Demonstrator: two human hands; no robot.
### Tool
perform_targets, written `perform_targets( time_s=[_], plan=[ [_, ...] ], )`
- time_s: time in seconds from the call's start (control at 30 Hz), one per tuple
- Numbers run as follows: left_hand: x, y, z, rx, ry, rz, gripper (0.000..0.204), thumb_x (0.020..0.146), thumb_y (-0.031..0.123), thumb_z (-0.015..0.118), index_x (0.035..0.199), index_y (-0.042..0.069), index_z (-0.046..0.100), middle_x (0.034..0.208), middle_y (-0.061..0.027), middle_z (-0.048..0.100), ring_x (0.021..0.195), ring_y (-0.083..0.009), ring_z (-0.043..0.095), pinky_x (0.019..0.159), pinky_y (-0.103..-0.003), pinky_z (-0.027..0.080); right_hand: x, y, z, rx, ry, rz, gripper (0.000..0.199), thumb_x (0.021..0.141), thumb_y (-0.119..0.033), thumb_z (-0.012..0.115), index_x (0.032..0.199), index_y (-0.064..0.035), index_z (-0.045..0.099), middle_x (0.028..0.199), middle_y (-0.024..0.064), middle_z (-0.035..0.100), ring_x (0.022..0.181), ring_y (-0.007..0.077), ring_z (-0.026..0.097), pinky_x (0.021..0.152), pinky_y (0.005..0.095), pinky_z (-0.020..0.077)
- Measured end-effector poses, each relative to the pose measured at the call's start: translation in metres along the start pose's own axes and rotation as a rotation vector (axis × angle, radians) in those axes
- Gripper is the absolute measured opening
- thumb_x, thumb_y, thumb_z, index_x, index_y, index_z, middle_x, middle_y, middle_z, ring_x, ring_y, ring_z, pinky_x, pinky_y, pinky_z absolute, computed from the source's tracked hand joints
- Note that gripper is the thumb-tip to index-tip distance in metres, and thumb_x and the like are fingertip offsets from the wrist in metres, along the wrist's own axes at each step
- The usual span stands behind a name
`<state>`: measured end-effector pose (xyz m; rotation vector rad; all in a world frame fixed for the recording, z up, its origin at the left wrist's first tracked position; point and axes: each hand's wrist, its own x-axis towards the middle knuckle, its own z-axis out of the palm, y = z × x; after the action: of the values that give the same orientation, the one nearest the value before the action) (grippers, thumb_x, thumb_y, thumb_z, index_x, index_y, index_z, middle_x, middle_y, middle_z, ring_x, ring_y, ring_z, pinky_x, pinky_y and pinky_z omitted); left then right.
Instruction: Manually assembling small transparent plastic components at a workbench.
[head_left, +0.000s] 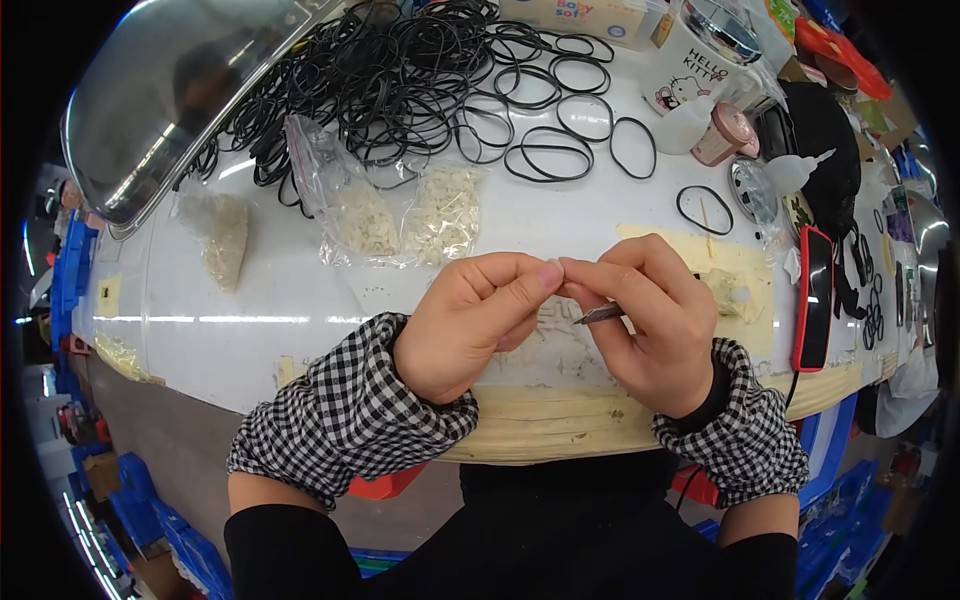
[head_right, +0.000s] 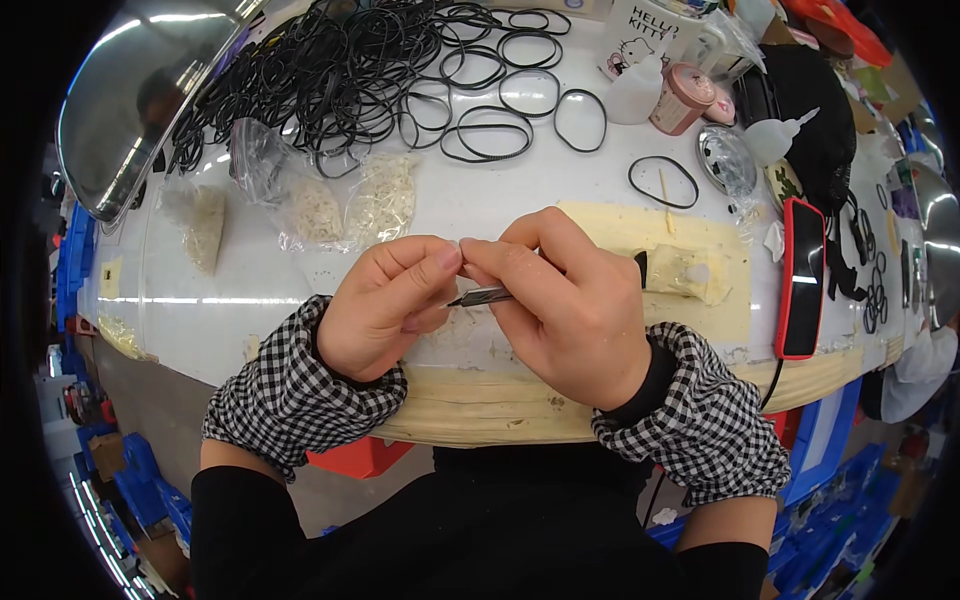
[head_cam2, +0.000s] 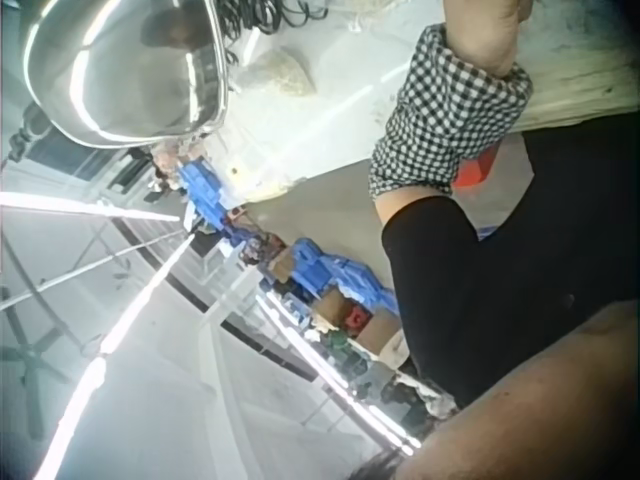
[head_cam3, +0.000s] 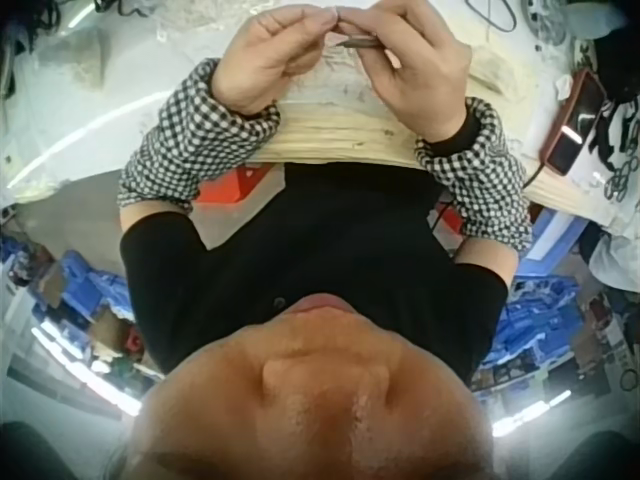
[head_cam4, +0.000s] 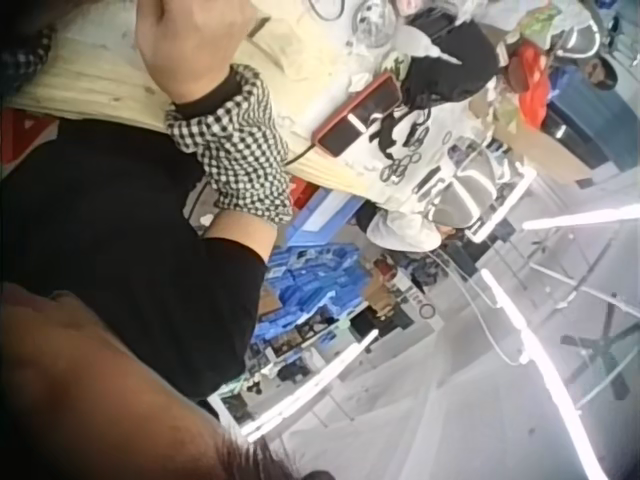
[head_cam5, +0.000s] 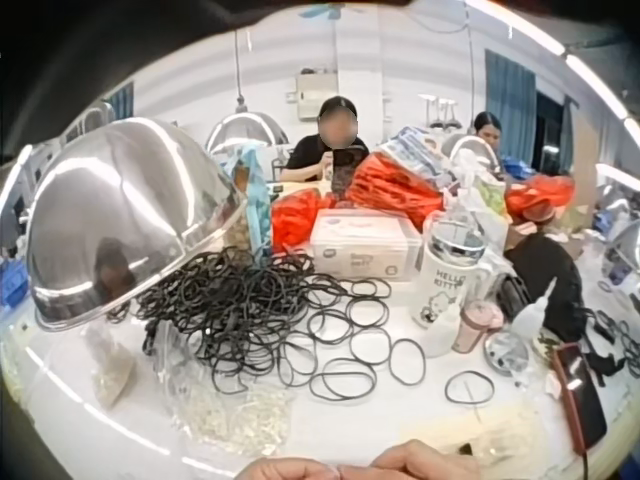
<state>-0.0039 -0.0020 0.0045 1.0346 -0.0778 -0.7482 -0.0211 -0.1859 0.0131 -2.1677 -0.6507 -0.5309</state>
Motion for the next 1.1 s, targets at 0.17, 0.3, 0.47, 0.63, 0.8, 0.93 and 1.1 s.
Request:
perform_targets(
  time_s=[0.17,0.3,0.47,0.63,0.8,0.93,1.1],
  plan=[
    [-0.001,0.000,-0.006,-0.013,-0.027,-0.017,0.021,0.097,0.020,0.049,0.094,0.003,0.060,0.068,0.0061,0.044,0.055,-0.0021,0.030,0.049,-0.017,0.026,0.000,-0.001,0.003,0.029,0.029,0.005,0.024,0.065,0.006,0.068,0.087,-0.0020,0.063,0.076,0.0055,0.054,0.055,0.0156,0.057,0.045,0.0258,0.0458],
    [0.002,0.001,-0.004,-0.123,-0.013,-0.084,0.019,0.096,0.022,0.052,0.093,0.004,0.060,0.065,0.0071,0.044,0.053,-0.0022,0.031,0.049,-0.017,0.027,-0.002,-0.003,0.004,0.009,0.040,-0.002,0.024,0.064,0.007,0.070,0.085,-0.0013,0.062,0.076,0.0062,0.054,0.055,0.0164,0.056,0.045,0.0263,0.0453],
    [0.004,-0.002,-0.007,-0.206,-0.054,-0.060,0.018,0.096,0.022,0.052,0.097,0.005,0.057,0.064,0.0080,0.041,0.053,-0.0022,0.033,0.049,-0.017,0.028,0.003,-0.010,-0.003,0.161,-0.064,0.117,0.017,0.074,-0.008,0.071,0.088,-0.0026,0.061,0.074,0.0074,0.056,0.054,0.0176,0.055,0.048,0.0267,0.0449],
    [0.006,0.001,-0.013,-0.229,-0.108,-0.056,0.018,0.097,0.022,0.049,0.096,0.005,0.056,0.064,0.0075,0.041,0.054,-0.0025,0.032,0.050,-0.017,0.029,0.003,-0.004,-0.005,0.023,-0.181,0.154,0.025,0.082,-0.027,0.068,0.083,-0.0043,0.058,0.068,0.0077,0.058,0.052,0.0198,0.055,0.047,0.0281,0.0426],
    [0.007,-0.001,-0.011,-0.176,-0.164,-0.031,0.017,0.097,0.023,0.048,0.095,0.007,0.055,0.069,0.0063,0.044,0.054,-0.0028,0.031,0.051,-0.017,0.027,0.001,-0.003,-0.006,-0.073,-0.176,0.123,0.030,0.081,-0.031,0.069,0.075,-0.0059,0.053,0.063,0.0057,0.057,0.051,0.0212,0.056,0.044,0.0292,0.0409],
    [0.007,-0.003,-0.010,-0.169,-0.149,0.000,0.016,0.097,0.020,0.049,0.096,0.006,0.056,0.069,0.0064,0.044,0.054,-0.0028,0.033,0.050,-0.016,0.028,0.000,-0.002,-0.004,-0.086,-0.168,0.106,0.029,0.081,-0.030,0.068,0.075,-0.0069,0.052,0.061,0.0050,0.056,0.050,0.0209,0.055,0.043,0.0300,0.0397],
    [0.007,-0.004,-0.009,-0.191,-0.133,0.004,0.014,0.097,0.019,0.050,0.096,0.006,0.056,0.069,0.0063,0.044,0.054,-0.0030,0.033,0.050,-0.017,0.028,-0.002,-0.001,-0.003,-0.111,-0.154,0.088,0.030,0.082,-0.032,0.067,0.075,-0.0072,0.052,0.061,0.0046,0.055,0.050,0.0212,0.054,0.043,0.0306,0.0395]
  ],
)
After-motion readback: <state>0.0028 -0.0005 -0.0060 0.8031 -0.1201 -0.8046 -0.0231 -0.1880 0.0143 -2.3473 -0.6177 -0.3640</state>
